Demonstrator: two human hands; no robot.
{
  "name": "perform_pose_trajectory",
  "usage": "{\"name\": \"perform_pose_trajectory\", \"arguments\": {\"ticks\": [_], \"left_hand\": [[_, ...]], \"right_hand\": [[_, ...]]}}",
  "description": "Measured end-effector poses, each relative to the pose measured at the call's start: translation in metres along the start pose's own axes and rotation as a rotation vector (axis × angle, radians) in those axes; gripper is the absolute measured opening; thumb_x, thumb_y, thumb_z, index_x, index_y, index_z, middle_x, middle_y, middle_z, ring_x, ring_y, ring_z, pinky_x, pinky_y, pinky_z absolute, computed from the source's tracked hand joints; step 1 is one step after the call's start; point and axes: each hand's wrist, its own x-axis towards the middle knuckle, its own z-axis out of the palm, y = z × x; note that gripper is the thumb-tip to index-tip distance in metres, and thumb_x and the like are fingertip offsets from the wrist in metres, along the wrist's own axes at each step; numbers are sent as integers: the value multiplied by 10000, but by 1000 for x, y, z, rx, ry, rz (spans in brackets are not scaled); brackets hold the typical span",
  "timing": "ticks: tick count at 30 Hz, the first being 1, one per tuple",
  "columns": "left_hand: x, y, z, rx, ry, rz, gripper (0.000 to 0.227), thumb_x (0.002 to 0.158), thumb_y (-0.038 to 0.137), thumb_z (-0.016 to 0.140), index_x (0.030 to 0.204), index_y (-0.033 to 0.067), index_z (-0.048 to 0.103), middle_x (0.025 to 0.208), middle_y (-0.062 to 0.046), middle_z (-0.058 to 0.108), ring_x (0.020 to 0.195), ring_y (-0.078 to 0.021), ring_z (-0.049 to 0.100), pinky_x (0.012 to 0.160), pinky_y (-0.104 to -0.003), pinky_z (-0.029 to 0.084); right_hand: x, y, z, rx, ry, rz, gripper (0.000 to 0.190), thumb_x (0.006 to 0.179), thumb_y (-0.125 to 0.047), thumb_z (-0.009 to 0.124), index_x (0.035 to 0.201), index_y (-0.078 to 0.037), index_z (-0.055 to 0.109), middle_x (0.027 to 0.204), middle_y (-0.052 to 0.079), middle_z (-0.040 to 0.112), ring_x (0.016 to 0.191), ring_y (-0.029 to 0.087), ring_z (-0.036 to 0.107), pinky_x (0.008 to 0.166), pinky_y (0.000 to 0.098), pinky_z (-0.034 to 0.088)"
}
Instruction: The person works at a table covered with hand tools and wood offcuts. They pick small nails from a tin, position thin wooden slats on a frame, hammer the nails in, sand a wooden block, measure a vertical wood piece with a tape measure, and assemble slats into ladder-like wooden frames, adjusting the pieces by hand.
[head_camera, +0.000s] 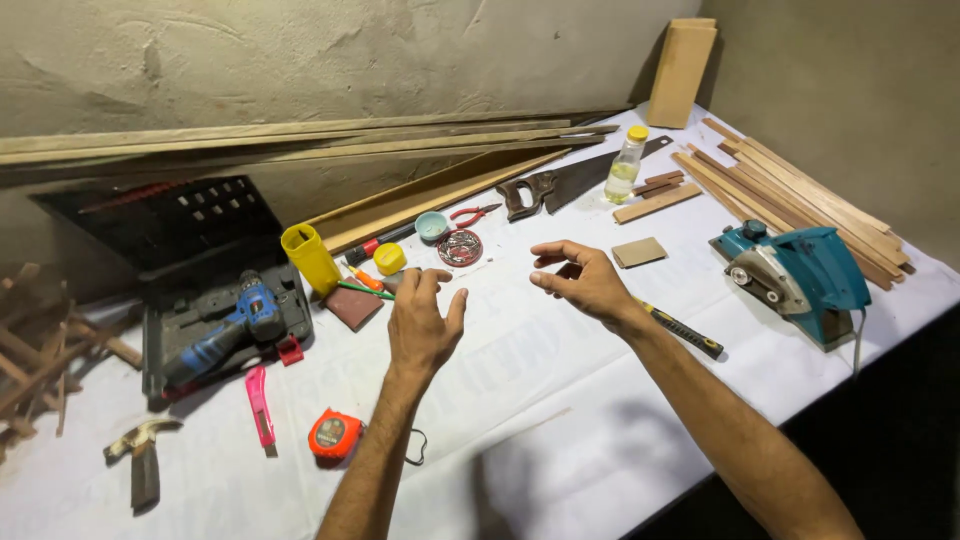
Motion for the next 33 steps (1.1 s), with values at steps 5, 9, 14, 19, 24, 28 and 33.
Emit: {"name": "perform_pose_trajectory", "arguments": {"ticks": [5,9,14,19,24,28,33], "left_hand": [[2,7,23,-62,-48,87,291,856,210,789,1059,42,664,1032,-138,624,957,-304,671,770,-428,561],[9,23,48,-134,-102,129,268,872,196,776,1054,44,652,1045,-126,622,964,-288,675,770,-411,567],[38,60,87,-163,-154,146,263,879,201,772,1062,54,655,1059,-115,624,945,-269,683,750,-395,570],[75,90,162,-170,-149,148,272,877,204,774,1067,54,649,1070,-120,617,956,-260,683,706,-382,572],[116,141,249,-121,18,142,264,879,208,793,1055,59,664,1036,-112,631,945,-287,676,759,-398,565],[149,202,312,-83,35,110,262,902,219,782,1071,62,659,1061,-111,621,971,-283,673,780,-395,571],[177,250,369,-57,6,133,266,894,224,762,1079,62,659,1088,-123,600,1006,-306,638,786,-421,553]], "right_hand": [[-24,13,-14,-19,104,59,477,824,-217,822,1262,-73,701,1088,26,738,761,71,639,687,239,554],[-31,21,-41,48,154,96,469,832,-205,815,1264,-69,695,1074,37,735,807,70,658,695,240,555],[-20,30,-93,71,204,64,454,846,-181,809,1269,-64,689,1094,52,728,864,71,681,729,240,562],[7,53,-178,87,197,38,457,848,-176,797,1272,-50,681,1131,52,704,847,66,665,723,242,555],[29,117,-323,82,187,44,447,852,-136,796,1267,-15,681,1121,33,690,769,59,618,674,230,535],[41,147,-429,162,171,25,440,864,-100,795,1279,-10,676,1085,35,688,781,46,621,696,205,526],[43,153,-505,135,223,98,420,872,-118,779,1270,-30,679,1059,31,691,766,55,613,652,226,522]]}}
